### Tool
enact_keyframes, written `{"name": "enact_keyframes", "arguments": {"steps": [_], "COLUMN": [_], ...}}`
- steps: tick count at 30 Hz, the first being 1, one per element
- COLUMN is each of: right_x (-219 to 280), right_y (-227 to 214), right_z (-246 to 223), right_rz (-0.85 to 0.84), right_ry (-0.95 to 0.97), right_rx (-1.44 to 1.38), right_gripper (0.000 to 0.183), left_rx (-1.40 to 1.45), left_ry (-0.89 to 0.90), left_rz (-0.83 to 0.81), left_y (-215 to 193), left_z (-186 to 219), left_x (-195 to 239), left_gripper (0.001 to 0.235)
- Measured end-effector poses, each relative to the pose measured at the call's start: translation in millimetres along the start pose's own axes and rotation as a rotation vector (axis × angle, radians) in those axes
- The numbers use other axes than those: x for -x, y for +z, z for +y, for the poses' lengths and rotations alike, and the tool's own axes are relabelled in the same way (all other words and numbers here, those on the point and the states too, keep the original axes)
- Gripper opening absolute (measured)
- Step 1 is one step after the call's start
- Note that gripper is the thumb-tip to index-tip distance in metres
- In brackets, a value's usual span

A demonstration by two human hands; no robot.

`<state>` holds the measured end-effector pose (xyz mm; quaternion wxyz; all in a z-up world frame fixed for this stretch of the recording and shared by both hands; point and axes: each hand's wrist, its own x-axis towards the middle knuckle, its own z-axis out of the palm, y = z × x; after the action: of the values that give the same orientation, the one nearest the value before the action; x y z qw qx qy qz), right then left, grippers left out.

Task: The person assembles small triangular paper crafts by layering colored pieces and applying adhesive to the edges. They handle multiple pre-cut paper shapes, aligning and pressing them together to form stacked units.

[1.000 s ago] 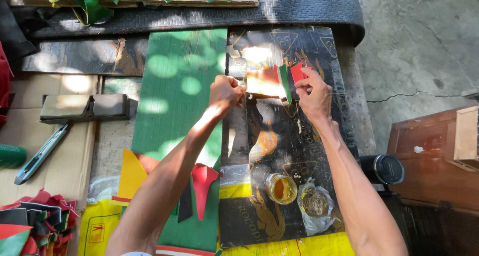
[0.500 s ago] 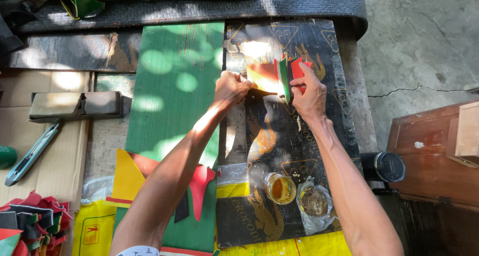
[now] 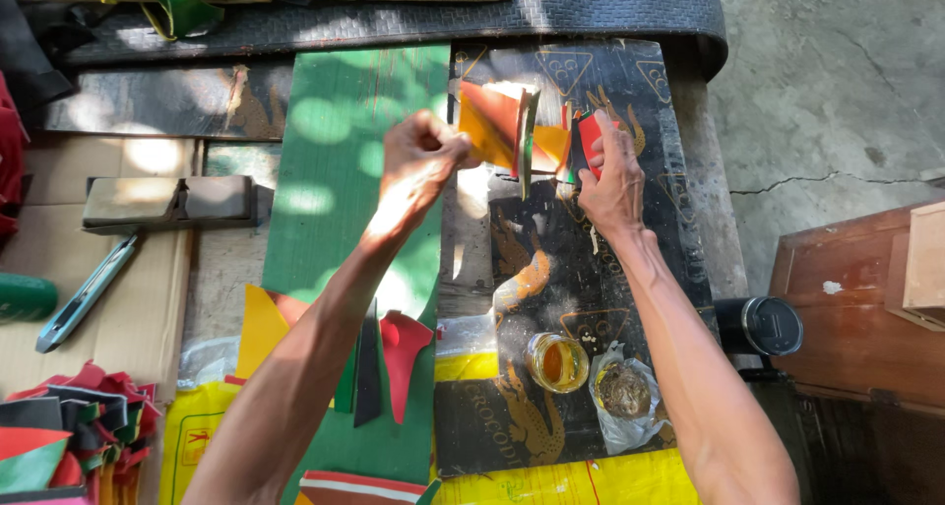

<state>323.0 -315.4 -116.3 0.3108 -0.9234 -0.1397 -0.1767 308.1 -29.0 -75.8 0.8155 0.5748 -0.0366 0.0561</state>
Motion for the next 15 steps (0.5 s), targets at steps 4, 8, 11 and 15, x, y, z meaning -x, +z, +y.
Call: {"name": "enact_keyframes", "arguments": {"steps": [4, 8, 11, 15], "right_x": [-8, 19, 82, 160], "right_y": [-14, -53, -89, -135], "right_z": [-12, -48, -103, -164], "right_rz": [-0.002, 0.150, 0.118, -0.145], "right_ry": [0.038, 0.026, 0.087, 0.051], "right_rx": [-0.043, -0.139, -0.300, -0.189], "right_gripper": [0.065, 0.042, 0.023, 0.032], "left_rx": [0.016, -0.051, -0.032, -0.226], "left_ry": [-0.038, 0.034, -0.074, 0.047], "left_rz": [0.164, 0.118, 0.068, 0.093], "left_y": [-26, -42, -51, -55], "left_z": [23, 40, 52, 64], "left_x": [36, 81, 116, 160], "left_gripper": [0.019, 0.009, 0.015, 0.026]}}
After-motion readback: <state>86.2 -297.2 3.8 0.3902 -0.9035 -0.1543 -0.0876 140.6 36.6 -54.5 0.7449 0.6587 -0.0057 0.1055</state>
